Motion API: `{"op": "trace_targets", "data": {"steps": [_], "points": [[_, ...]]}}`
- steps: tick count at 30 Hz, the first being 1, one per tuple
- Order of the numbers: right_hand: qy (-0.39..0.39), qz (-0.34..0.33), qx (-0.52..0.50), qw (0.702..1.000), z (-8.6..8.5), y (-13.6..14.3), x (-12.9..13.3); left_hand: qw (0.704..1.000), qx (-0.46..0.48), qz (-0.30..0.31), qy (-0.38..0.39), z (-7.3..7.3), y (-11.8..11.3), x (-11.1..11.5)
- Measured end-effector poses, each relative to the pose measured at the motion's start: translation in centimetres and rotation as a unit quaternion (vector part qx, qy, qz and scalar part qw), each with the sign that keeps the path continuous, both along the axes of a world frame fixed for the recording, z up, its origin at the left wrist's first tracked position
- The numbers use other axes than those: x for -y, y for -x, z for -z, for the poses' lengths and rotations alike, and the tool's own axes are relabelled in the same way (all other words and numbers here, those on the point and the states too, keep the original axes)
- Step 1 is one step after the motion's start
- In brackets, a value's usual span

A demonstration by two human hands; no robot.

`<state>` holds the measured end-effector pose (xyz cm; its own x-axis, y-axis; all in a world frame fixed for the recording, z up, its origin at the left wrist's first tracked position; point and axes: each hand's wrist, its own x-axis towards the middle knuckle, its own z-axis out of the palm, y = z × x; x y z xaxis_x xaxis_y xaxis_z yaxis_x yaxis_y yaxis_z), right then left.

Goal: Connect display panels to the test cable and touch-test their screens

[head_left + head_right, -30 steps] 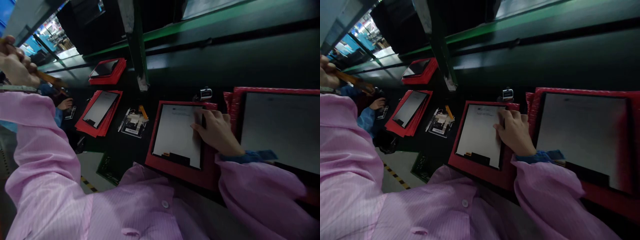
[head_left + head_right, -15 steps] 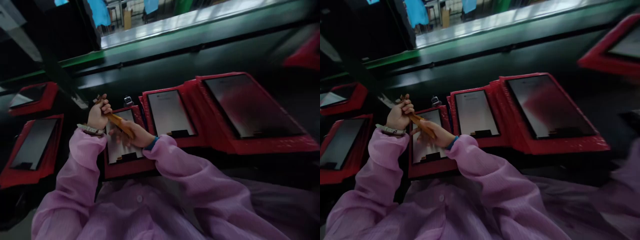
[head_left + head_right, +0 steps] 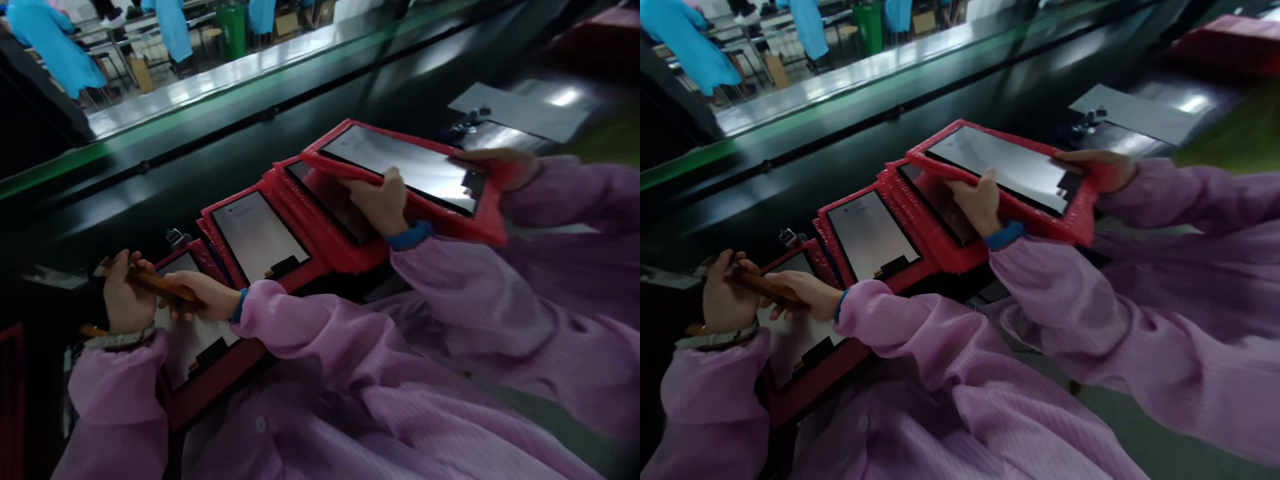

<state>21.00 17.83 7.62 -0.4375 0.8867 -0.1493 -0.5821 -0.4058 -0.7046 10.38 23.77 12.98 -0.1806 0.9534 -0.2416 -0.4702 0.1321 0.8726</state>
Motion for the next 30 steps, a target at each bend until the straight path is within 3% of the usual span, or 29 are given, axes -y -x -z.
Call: {"op": "trace_targets", "data": {"steps": [3,6,9,15,19,20,22,24,26,30], "points": [[-0.055,0.015,0.055,0.997,-0.1,0.0,0.0,0.997,-0.055,0.011,-0.055,0.2,-0.1,0.4],[-0.085,0.069,0.138,0.984,-0.2,-0.3,0.1,0.989,-0.077,0.087,-0.095,0.6,-0.4,0.9],[-0.089,0.112,0.169,0.975,-0.6,-1.0,0.1,0.982,-0.04,0.153,-0.102,1.3,-0.6,1.1],[-0.132,0.023,0.198,0.971,-1.2,-3.6,-0.6,0.985,-0.029,0.151,-0.076,1.5,-1.0,0.6],[-0.138,0.025,0.169,0.976,-2.1,-5.3,-0.8,0.983,-0.021,0.176,-0.052,0.5,-1.6,0.9],[-0.143,0.051,0.154,0.976,-2.5,-5.8,-0.8,0.981,-0.01,0.183,-0.06,0.3,-1.7,1.0],[-0.165,0.171,0.117,0.964,-3.6,-7.2,-0.4,0.978,0.005,0.198,-0.069,0.0,-1.9,1.1],[-0.194,0.359,0.089,0.909,-4.7,-9.0,0.2,0.977,-0.008,0.208,-0.051,-0.1,-1.8,1.0],[-0.199,0.53,0.091,0.819,-5.7,-11.1,1.0,0.977,-0.032,0.209,-0.013,0.0,-1.6,0.9],[-0.115,0.752,0.099,0.641,-6.5,-15.5,2.5,0.976,-0.039,0.207,0.053,0.6,-1.3,0.6]]}}
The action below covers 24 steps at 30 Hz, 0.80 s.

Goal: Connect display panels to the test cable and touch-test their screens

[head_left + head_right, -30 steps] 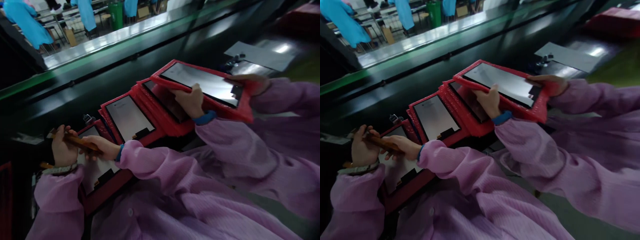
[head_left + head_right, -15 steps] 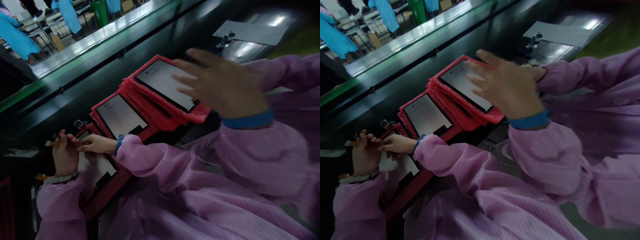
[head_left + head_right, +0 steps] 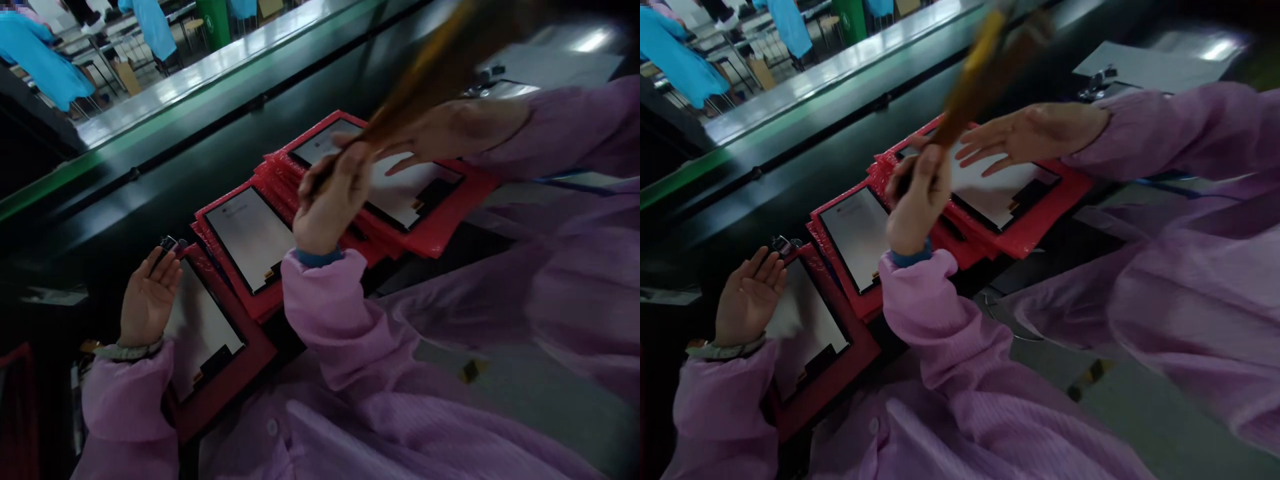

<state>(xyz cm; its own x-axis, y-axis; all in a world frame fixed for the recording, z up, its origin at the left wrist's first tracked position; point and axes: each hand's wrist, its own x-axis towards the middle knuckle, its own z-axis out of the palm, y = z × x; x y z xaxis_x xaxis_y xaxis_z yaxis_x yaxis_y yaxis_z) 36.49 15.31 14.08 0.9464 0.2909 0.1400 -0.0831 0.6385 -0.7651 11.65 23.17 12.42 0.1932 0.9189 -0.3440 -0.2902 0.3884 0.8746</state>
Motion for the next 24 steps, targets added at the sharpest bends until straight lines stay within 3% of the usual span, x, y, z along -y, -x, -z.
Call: {"op": "trace_targets", "data": {"steps": [3,7,11,17,20,24], "points": [[-0.007,0.091,-0.01,0.996,0.5,-2.2,0.5,0.999,-0.014,0.04,0.008,0.3,0.0,0.0],[-0.015,0.098,0.015,0.995,1.8,-3.4,0.4,0.992,-0.07,0.098,-0.024,0.3,0.1,0.1],[0.001,0.065,-0.003,0.998,2.0,-3.5,0.3,0.994,-0.056,0.088,-0.031,-0.1,0.3,0.2],[-0.033,0.073,-0.085,0.993,0.4,-2.5,0.4,0.997,-0.008,0.077,-0.013,-0.6,0.4,0.4],[-0.034,0.085,-0.053,0.994,0.9,-2.6,0.3,0.999,0.014,0.025,0.015,-0.7,0.2,0.6],[0.056,0.097,0.075,0.991,3.2,-4.4,0.5,0.999,0.032,-0.007,0.026,-0.8,0.1,1.0]]}}
